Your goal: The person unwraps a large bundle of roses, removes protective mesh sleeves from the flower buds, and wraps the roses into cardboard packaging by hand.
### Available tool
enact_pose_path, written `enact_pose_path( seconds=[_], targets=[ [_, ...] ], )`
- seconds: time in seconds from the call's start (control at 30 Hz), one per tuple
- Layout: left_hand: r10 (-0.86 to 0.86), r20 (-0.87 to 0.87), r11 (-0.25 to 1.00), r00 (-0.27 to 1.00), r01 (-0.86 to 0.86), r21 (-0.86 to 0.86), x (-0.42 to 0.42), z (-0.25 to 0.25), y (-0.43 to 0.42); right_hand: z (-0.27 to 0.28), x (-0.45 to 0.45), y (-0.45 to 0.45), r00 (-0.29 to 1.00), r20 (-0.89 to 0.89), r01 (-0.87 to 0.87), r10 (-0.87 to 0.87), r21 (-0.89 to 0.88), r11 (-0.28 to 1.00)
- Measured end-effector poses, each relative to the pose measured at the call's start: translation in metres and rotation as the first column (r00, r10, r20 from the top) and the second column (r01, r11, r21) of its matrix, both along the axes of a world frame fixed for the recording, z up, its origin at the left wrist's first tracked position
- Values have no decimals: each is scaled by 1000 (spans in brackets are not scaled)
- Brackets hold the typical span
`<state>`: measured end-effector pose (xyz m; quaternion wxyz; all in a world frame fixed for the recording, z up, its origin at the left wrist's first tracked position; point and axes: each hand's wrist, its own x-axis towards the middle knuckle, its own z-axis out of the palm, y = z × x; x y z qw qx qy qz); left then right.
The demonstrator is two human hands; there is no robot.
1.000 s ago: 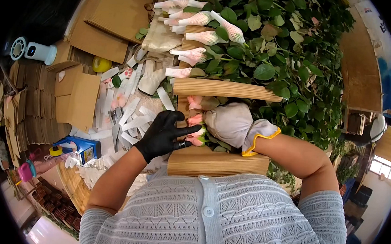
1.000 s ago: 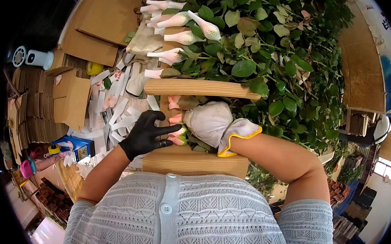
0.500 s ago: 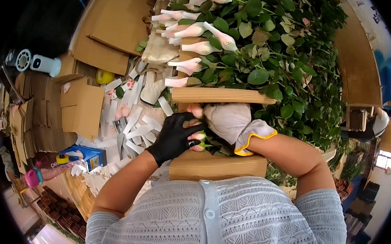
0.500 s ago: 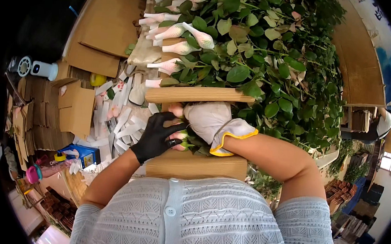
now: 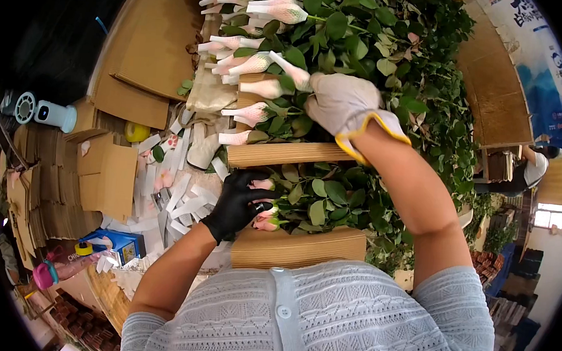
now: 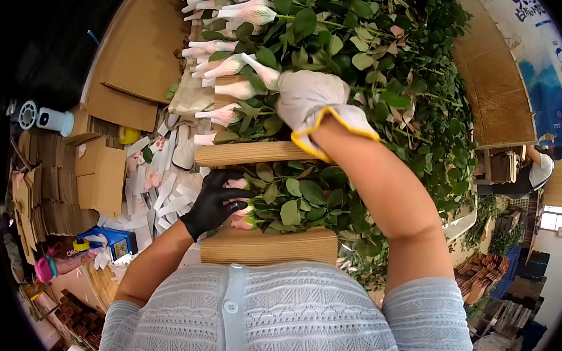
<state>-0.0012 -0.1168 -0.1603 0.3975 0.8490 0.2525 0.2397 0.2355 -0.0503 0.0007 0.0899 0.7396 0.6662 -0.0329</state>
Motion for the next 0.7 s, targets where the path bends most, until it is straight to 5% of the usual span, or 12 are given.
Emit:
enact_pose_path(
  seconds=[0.13, 0.17, 0.23, 0.3, 0.37, 0.43, 0.47, 0.57, 0.7],
  targets=[
    [123, 23, 980, 992, -118, -159, 5, 3, -1, 58, 23, -20, 981, -144, 133, -129, 23, 991],
    [150, 35, 957, 988, -136, -255, 6, 5, -1, 90, 25, -42, 847, -506, 276, -162, 158, 948],
    [150, 81, 970, 985, -131, -203, 6, 0, -2, 107, 17, -78, 591, -801, 447, -96, 225, 866],
    [166, 136, 986, 977, -167, 0, 5, -3, -3, 99, 7, -98, 836, -529, -164, 145, 11, 986],
    [112, 188, 988, 976, -88, -129, 3, -14, -2, 63, -12, -100, 796, -448, -570, 408, -324, 755],
    [12, 113, 992, 994, -26, 124, -1, -10, 5, -31, -18, -104, 803, -389, -530, 451, -120, 839],
    [51, 59, 999, 997, -50, -13, 2, 4, 2, -64, -15, -105, 788, -422, -523, 448, -74, 849],
    [47, 81, 999, 996, -46, -11, 6, 23, 0, -79, -16, -104, 750, -520, -502, 409, -45, 864],
    [80, 67, 995, 995, -75, -72, 4, 1, 6, -63, -4, -105, 851, -405, -466, 335, -289, 836]
  ],
)
